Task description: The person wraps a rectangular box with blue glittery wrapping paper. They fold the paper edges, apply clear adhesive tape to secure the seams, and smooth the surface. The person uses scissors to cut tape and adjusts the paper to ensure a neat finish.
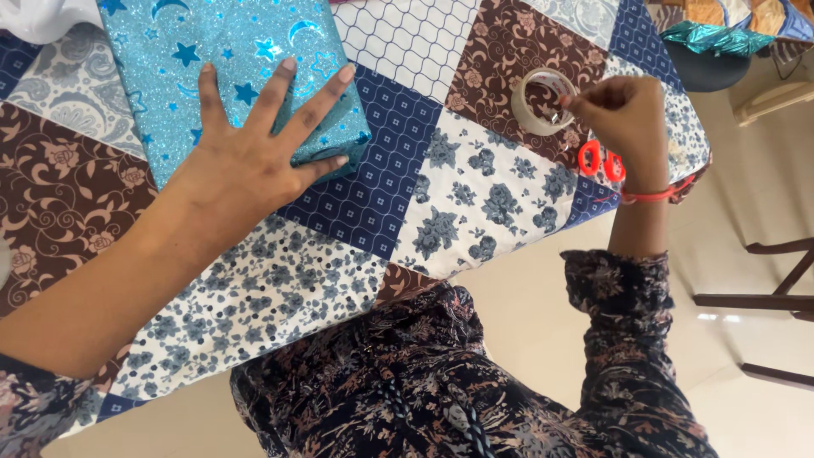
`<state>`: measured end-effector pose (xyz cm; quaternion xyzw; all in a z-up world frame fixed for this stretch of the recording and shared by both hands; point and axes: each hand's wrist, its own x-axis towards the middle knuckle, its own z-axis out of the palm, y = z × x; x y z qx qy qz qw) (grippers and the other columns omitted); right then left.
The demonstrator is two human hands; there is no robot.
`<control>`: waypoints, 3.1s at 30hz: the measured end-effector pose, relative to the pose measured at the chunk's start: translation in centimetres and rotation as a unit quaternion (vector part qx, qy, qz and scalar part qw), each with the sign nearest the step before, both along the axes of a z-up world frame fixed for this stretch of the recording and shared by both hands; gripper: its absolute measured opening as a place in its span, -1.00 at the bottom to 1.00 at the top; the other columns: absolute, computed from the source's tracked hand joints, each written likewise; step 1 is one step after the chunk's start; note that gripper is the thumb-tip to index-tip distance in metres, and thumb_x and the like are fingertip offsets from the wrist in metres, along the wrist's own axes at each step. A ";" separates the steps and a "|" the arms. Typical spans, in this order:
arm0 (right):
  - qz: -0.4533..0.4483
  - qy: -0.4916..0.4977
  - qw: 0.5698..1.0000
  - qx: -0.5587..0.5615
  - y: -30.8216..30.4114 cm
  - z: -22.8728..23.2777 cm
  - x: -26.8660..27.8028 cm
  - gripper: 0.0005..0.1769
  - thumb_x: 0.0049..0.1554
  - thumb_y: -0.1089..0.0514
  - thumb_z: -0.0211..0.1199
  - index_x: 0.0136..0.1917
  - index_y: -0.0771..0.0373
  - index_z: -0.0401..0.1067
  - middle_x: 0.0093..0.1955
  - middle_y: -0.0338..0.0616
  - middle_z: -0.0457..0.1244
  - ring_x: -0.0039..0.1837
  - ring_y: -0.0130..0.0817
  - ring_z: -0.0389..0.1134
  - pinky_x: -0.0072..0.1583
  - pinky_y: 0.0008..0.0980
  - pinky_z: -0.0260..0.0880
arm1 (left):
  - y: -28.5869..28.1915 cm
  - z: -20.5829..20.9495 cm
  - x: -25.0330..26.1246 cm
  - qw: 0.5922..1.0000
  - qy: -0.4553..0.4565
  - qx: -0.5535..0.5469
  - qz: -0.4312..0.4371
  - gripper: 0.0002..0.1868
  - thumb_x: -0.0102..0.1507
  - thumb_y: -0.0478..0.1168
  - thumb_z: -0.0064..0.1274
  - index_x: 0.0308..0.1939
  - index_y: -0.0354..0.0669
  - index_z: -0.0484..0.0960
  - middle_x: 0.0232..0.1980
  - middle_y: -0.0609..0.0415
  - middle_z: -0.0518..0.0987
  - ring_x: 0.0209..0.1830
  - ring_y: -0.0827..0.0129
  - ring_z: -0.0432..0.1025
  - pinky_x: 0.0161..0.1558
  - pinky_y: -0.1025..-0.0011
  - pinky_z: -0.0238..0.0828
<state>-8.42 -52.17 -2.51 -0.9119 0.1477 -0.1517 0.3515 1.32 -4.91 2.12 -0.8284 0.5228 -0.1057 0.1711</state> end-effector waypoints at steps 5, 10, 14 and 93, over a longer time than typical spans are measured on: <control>-0.044 -0.018 0.992 -0.117 1.5 -2.5 0.0 -0.61 0.05 0.04 0.70 -0.14 0.36 0.58 -0.32 -0.14 0.37 -0.32 -0.51 0.31 -0.23 -0.52 0.24 | -0.2 0.3 0.0 1.000 -0.001 0.019 0.008 -0.15 0.14 -0.39 0.09 0.39 0.64 0.36 0.71 0.08 -0.31 0.60 -0.14 -0.08 0.26 -0.50 0.12; -0.041 -0.097 0.987 -0.124 2.9 -4.4 0.1 -0.72 -0.01 0.20 0.60 -0.12 0.37 0.57 -0.25 -0.13 0.41 -0.21 -0.47 0.45 -0.10 -0.55 0.46 | -0.2 0.3 0.0 1.000 0.007 0.009 0.009 -0.15 0.15 -0.40 0.08 0.39 0.63 0.36 0.71 0.08 -0.31 0.59 -0.13 -0.06 0.28 -0.50 0.11; -0.085 -0.144 0.979 -0.117 3.5 -5.2 -0.5 -0.92 0.13 0.30 0.44 -0.08 0.35 0.60 -0.21 -0.16 0.44 -0.15 -0.47 0.51 -0.02 -0.54 0.51 | -0.2 0.2 0.0 1.000 0.015 0.006 0.008 -0.16 0.15 -0.39 0.08 0.40 0.62 0.35 0.71 0.08 -0.31 0.59 -0.14 -0.08 0.27 -0.51 0.10; 0.136 -0.277 0.925 0.223 27.9 -8.0 3.6 -0.64 0.11 0.50 0.42 -0.20 0.31 0.23 -0.09 0.02 0.41 0.02 -0.32 0.54 0.05 -0.38 0.65 | 0.3 0.5 -0.1 0.987 -0.118 0.104 -0.039 -0.82 0.12 -0.13 0.21 -0.56 -0.06 0.65 0.77 0.00 -0.34 0.61 -0.35 -0.12 0.17 -0.52 0.13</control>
